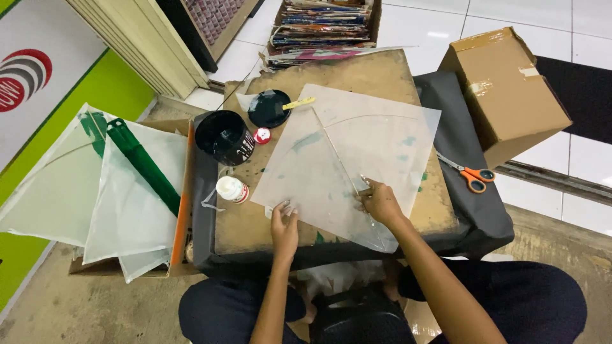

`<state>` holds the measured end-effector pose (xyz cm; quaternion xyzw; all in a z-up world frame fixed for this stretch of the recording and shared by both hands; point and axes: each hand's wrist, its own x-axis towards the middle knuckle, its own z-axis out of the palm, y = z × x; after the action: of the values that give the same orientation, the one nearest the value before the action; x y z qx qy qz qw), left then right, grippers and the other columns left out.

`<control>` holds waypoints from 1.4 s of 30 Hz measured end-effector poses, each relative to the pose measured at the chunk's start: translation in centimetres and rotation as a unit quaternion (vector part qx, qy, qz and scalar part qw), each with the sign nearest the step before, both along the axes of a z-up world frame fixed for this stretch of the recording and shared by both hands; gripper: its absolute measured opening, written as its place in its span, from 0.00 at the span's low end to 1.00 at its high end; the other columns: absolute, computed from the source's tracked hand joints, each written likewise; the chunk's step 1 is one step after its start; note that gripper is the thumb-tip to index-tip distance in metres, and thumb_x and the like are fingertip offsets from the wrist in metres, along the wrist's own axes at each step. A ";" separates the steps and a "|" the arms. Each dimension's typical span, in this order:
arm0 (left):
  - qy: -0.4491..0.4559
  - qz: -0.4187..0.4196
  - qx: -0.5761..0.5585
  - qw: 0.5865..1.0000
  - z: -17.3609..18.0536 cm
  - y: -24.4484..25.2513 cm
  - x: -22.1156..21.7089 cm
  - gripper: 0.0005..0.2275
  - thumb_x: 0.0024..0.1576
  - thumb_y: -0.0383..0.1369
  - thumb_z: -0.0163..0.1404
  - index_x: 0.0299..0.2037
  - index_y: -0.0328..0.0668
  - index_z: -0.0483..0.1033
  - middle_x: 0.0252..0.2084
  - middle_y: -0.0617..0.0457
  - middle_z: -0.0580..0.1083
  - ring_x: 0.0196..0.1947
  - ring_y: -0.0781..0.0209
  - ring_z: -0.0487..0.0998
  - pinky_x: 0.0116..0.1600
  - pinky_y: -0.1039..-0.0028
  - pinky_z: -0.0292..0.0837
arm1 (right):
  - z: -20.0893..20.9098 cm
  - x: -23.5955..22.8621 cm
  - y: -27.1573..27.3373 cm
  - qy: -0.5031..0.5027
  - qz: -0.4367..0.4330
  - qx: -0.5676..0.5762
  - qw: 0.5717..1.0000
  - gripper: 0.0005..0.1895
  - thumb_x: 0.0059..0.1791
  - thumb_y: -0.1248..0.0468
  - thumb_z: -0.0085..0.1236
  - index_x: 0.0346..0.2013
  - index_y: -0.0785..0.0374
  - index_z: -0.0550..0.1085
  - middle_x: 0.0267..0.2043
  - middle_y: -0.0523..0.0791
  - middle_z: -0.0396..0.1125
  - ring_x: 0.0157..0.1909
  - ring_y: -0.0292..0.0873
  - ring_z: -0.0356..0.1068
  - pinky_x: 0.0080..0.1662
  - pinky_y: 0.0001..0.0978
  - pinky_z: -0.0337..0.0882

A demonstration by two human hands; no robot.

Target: The person is assembling a kite by applying glue to the frame and pressing the paper onto it.

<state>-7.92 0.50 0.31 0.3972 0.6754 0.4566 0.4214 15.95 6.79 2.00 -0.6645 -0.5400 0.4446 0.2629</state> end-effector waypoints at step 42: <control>0.087 -0.086 0.018 0.992 -0.2 -0.1 1.7 0.16 0.63 0.34 0.49 0.59 0.39 0.68 0.59 0.43 0.68 0.65 0.44 0.67 0.67 0.54 0.64 | 0.1 0.1 0.1 -0.235 0.110 0.117 0.959 0.33 0.45 0.74 0.59 0.66 0.72 0.65 0.43 0.57 0.77 0.46 0.59 0.78 0.48 0.54 0.79</control>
<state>-6.19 0.36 0.15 0.4994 0.6645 0.3947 0.3914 16.03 6.92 2.08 -0.6511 -0.7047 0.2357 0.1544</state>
